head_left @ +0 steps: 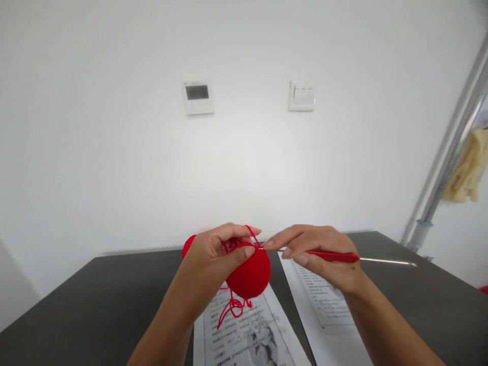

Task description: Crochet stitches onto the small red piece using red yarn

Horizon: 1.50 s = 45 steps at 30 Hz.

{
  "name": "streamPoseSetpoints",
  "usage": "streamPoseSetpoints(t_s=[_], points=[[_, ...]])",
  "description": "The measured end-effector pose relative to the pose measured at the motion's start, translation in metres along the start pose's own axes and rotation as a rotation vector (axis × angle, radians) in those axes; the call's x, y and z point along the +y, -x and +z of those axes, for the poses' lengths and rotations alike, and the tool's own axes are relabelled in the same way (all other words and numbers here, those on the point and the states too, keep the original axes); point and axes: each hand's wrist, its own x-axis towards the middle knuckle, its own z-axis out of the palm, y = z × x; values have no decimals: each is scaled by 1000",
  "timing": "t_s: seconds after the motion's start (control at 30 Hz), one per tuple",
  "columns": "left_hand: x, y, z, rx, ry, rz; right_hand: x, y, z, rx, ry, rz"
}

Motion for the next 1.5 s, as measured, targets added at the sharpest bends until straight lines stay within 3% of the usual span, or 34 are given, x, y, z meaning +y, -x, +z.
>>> streamPoseSetpoints(t_s=[0.2,0.4,0.5,0.7,0.83,1.03,1.17,1.5], points=[[1,0,3,29,70,4,0,-3,7,96,-5,-24],[2,2,9,74,149,-3,5,-3,20,218,155,-97],[2,3,11,93,119,30,5,-3,31,304,154,-42],[2,4,15,145,22,73,6,-7,52,514,-116,149],[1,2,20,130,93,75,9,-7,56,593,-244,226],[-1,1,24,128,278,-9,8,-8,57,640,-402,318],[-3,-2,23,66,418,-41,7,-10,60,660,-529,357],[-6,-8,24,-8,566,-123,15,-9,65,700,-675,353]])
